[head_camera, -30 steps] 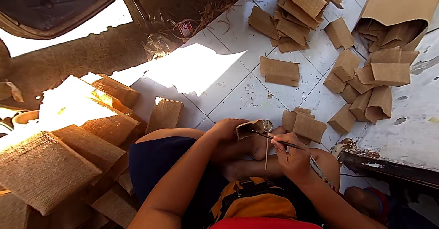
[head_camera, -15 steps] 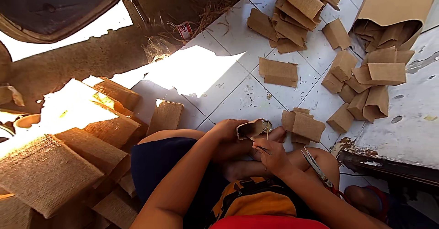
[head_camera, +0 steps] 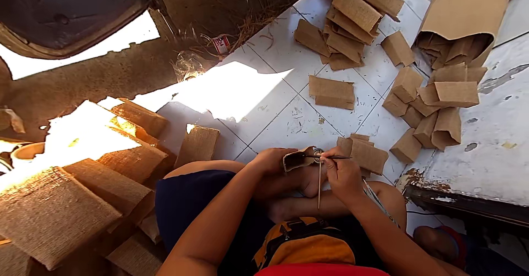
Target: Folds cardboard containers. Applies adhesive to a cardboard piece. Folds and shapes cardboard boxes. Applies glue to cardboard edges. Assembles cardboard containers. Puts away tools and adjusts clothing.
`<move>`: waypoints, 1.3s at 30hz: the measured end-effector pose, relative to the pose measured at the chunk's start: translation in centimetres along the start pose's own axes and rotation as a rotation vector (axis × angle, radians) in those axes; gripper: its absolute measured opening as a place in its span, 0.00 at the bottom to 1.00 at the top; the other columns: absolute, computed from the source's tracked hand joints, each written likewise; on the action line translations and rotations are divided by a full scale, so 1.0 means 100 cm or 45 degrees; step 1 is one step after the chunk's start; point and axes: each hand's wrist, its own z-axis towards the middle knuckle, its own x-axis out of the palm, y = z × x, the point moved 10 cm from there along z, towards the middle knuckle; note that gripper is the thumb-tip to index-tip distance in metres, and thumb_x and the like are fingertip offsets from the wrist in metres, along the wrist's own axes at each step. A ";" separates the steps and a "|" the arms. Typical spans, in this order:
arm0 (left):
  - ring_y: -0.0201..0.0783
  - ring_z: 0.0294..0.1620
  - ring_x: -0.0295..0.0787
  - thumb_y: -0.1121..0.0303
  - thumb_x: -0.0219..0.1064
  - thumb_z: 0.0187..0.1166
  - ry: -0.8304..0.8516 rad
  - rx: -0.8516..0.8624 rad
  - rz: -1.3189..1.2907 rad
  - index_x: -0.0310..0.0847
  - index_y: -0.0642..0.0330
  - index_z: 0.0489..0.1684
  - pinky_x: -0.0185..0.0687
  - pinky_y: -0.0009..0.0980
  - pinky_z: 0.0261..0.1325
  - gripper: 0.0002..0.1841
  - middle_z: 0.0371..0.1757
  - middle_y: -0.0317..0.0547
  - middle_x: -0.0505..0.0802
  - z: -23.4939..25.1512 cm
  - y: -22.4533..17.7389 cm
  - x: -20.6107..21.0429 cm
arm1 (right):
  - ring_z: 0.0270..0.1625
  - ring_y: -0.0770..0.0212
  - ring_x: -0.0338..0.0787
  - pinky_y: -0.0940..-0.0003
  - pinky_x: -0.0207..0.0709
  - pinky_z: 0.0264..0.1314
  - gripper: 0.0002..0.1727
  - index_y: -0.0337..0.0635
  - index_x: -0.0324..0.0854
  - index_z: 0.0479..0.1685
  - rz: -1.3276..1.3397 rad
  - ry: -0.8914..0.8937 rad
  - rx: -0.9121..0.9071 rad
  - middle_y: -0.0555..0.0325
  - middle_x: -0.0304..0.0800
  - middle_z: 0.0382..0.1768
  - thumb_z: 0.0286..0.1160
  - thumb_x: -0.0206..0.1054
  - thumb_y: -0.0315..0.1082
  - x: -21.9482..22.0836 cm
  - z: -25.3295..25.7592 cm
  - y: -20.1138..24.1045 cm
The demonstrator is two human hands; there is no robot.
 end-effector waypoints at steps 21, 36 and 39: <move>0.51 0.76 0.81 0.65 0.81 0.67 -0.045 0.032 0.049 0.70 0.43 0.86 0.73 0.61 0.75 0.41 0.76 0.46 0.86 -0.007 -0.008 0.006 | 0.48 0.69 0.96 0.70 0.92 0.51 0.10 0.43 0.75 0.54 0.298 -0.230 -0.015 0.62 0.95 0.51 0.93 0.53 0.38 -0.153 -0.025 0.008; 0.43 0.74 0.82 0.63 0.80 0.69 -0.411 0.115 -0.078 0.75 0.51 0.81 0.73 0.52 0.77 0.35 0.73 0.46 0.87 -0.079 -0.076 -0.046 | 0.46 0.65 0.93 0.72 0.88 0.54 0.12 0.17 0.76 0.57 0.447 -0.822 0.944 0.38 0.85 0.54 0.81 0.60 0.19 -0.193 -0.219 -0.269; 0.32 0.59 0.90 0.70 0.79 0.68 -0.540 0.055 -0.810 0.75 0.66 0.69 0.84 0.33 0.69 0.29 0.57 0.44 0.92 -0.101 -0.076 -0.051 | 0.38 0.70 0.92 0.75 0.89 0.47 0.11 0.22 0.78 0.55 0.585 -0.820 1.092 0.49 0.86 0.46 0.76 0.65 0.18 -0.179 -0.254 -0.278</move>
